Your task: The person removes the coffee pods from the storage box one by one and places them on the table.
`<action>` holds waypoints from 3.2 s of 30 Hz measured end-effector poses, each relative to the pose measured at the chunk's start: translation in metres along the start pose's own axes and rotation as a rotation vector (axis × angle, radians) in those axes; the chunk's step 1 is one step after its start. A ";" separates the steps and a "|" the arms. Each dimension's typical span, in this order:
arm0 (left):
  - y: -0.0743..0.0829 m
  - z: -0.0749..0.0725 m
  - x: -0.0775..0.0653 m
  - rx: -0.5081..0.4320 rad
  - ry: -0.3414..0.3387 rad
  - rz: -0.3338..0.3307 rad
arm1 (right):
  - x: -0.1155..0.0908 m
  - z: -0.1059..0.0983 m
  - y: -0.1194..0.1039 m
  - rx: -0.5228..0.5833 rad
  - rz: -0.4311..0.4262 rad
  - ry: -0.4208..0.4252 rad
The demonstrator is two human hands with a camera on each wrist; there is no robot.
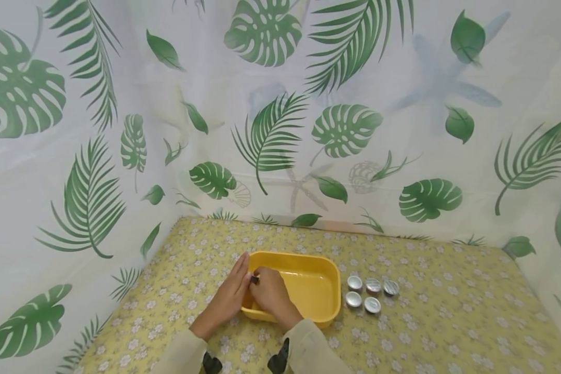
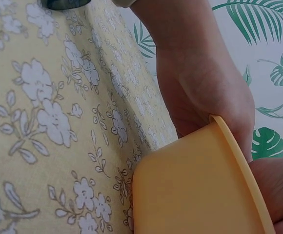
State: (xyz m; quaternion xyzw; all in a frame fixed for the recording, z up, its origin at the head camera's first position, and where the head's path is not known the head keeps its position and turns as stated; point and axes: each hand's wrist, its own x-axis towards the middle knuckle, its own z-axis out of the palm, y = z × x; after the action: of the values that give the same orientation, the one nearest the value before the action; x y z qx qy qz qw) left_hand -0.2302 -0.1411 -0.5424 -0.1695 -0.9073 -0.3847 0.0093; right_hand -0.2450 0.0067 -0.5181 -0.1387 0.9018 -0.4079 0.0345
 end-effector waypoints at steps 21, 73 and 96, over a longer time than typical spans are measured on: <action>0.001 -0.001 0.001 0.004 0.009 0.016 | 0.007 0.004 0.005 -0.008 -0.039 0.057; 0.004 0.002 0.000 0.020 0.019 -0.007 | -0.034 -0.046 0.030 -0.070 -0.076 0.168; 0.004 0.001 -0.001 0.036 -0.012 -0.013 | -0.066 -0.075 0.032 -0.019 -0.121 0.230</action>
State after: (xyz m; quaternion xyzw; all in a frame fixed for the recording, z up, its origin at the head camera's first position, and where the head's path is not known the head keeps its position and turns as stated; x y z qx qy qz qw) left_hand -0.2284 -0.1378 -0.5405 -0.1657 -0.9152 -0.3674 0.0044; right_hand -0.2023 0.0996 -0.4951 -0.1455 0.8935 -0.4140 -0.0948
